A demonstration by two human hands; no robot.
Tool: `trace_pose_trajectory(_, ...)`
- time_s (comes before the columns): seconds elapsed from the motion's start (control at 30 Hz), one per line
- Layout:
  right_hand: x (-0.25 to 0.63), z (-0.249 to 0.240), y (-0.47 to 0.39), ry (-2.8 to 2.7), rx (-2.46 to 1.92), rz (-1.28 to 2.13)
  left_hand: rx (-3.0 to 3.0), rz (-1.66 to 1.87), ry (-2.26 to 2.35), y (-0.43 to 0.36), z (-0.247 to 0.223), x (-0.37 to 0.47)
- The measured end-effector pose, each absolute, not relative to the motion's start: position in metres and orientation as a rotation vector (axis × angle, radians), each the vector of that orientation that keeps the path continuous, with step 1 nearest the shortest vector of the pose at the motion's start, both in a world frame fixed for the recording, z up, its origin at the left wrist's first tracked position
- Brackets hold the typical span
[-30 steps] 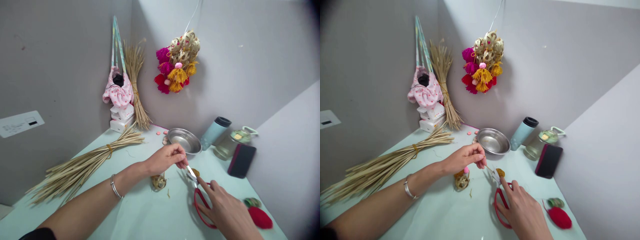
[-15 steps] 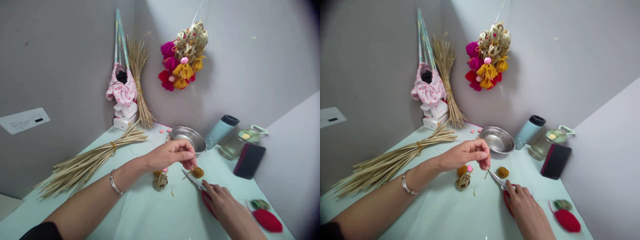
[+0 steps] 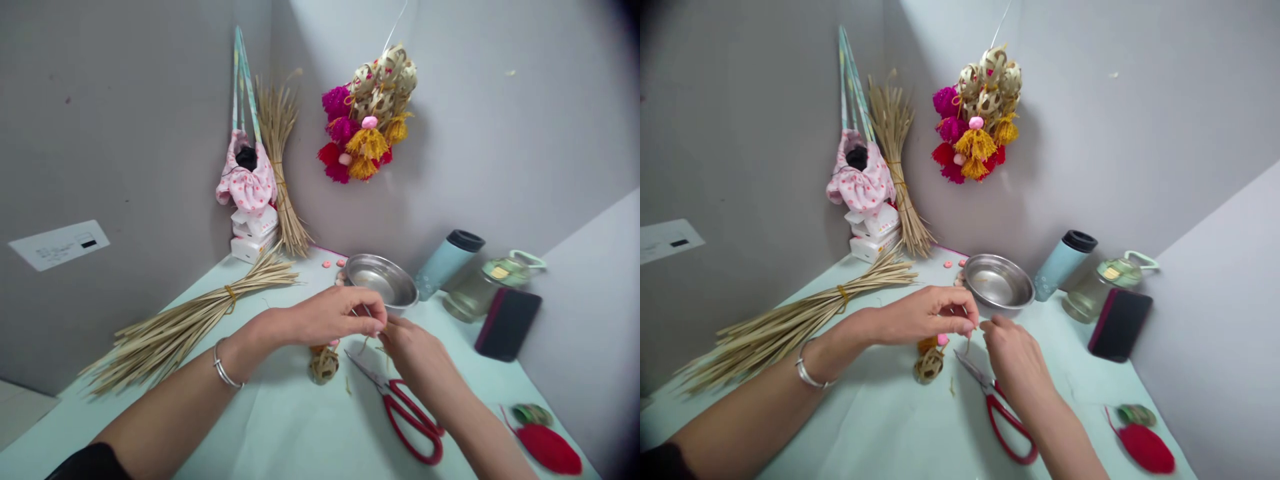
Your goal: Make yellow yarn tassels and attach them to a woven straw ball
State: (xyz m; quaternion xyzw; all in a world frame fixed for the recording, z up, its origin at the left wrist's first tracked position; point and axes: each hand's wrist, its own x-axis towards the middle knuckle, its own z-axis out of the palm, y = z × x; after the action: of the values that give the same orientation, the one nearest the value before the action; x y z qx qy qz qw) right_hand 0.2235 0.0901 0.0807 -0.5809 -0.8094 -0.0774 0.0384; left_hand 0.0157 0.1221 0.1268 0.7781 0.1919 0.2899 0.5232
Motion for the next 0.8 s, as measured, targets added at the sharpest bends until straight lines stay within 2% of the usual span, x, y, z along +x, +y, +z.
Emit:
trace_pose_trajectory(0.27, 0.200, 0.043, 0.124, -2.545, -1.820, -0.074, 1.899, 0.621, 0.445, 0.130, 0.128, 0.005)
trace_pose_trajectory(0.47, 0.217, 0.061, 0.120, -2.282, -1.817, 0.237, 2.090, 0.630, 0.528, 0.135, 0.124, 0.003)
trace_pose_trajectory(0.57, 0.218, 0.086, 0.109, -2.115, -1.683, 0.562, 2.201, 0.745, 0.604, 0.137, 0.122, 0.003)
trace_pose_trajectory(0.6, 0.216, 0.093, 0.105, -1.838, -1.529, 0.907, 2.214, 0.795, 0.623, 0.137, 0.121, 0.004)
trace_pose_trajectory(0.67, 0.210, 0.105, 0.096, -1.432, -1.307, 1.295, 2.211, 0.886, 0.656, 0.136, 0.120, 0.006)
trace_pose_trajectory(0.8, 0.195, 0.110, 0.087, -1.246, -1.177, 1.552, 2.152, 0.993, 0.674, 0.132, 0.118, 0.013)
